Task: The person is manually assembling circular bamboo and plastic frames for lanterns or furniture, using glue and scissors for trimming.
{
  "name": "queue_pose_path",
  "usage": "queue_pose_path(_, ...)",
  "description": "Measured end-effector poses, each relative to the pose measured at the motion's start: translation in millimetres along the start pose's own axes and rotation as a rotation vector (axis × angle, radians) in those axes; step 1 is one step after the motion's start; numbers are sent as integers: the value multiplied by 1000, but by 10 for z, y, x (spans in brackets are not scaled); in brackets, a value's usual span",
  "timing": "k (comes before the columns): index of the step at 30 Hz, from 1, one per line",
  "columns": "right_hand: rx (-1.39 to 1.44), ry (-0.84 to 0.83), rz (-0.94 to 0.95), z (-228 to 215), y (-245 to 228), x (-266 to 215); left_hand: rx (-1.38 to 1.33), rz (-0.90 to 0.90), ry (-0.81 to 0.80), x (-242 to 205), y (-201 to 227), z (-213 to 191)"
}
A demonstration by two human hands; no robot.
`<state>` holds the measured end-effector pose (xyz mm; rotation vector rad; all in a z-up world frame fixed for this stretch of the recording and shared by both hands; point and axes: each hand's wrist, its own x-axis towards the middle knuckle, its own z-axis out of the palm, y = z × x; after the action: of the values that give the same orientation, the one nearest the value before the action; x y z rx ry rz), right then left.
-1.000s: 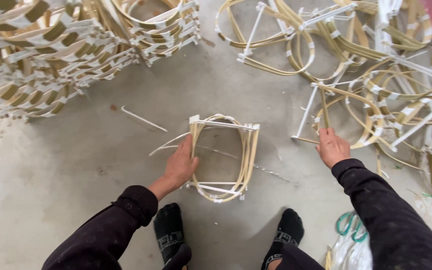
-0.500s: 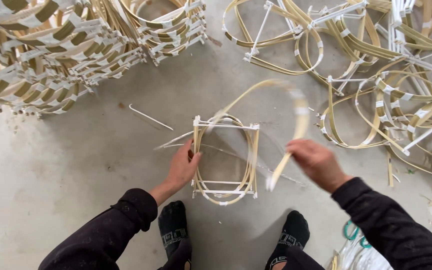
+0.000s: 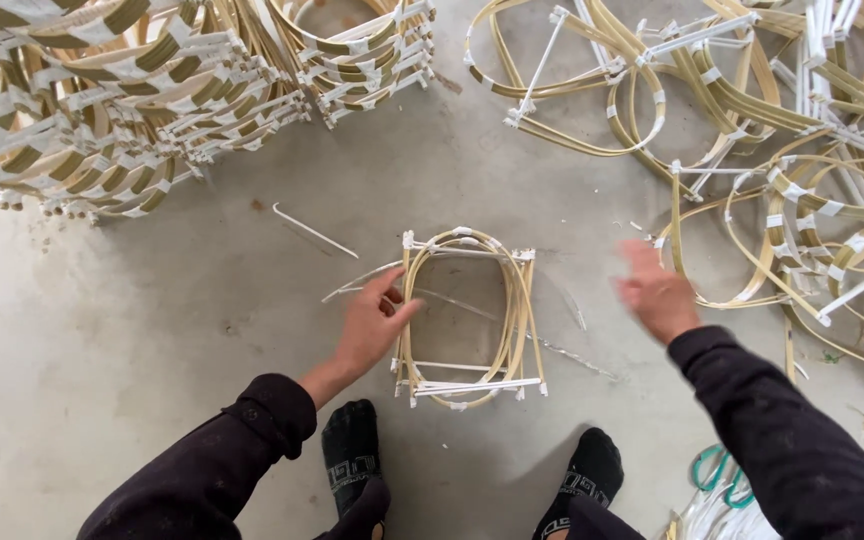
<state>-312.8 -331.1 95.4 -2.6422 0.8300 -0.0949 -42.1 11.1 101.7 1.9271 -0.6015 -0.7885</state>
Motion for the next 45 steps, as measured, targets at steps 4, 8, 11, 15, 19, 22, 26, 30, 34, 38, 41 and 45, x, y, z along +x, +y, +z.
queue_pose_path(4,-208,10,285,374,1299,44,62,199,5,45,-207,131)
queue_pose_path(8,-175,-77,402,238,1255,47,131,203,17,131,1,144)
queue_pose_path(11,44,-51,374,-66,1052,103,211,186,1,175,204,98)
queue_pose_path(15,756,61,387,-663,893,139,209,155,59,231,138,79)
queue_pose_path(19,869,110,446,-1163,503,-81,179,179,117,265,170,80)
queue_pose_path(22,854,180,407,-1278,227,-269,86,179,155,301,262,116)
queue_pose_path(26,811,245,276,-1477,-362,-515,-240,63,-2,397,594,269)
queue_pose_path(30,692,273,120,-1634,-807,-669,-640,-156,-357,537,1054,450)
queue_pose_path(34,656,200,30,-1630,-1300,-667,-711,-268,-440,546,1667,527)
queue_pose_path(38,487,117,-235,-1591,-1538,-662,-914,-16,-464,524,1887,535)
queue_pose_path(41,678,155,-245,-1441,-1389,-679,-913,39,-314,306,2024,247)
queue_pose_path(45,961,312,-1,-1272,-1247,-662,-731,245,-77,15,1997,-287)
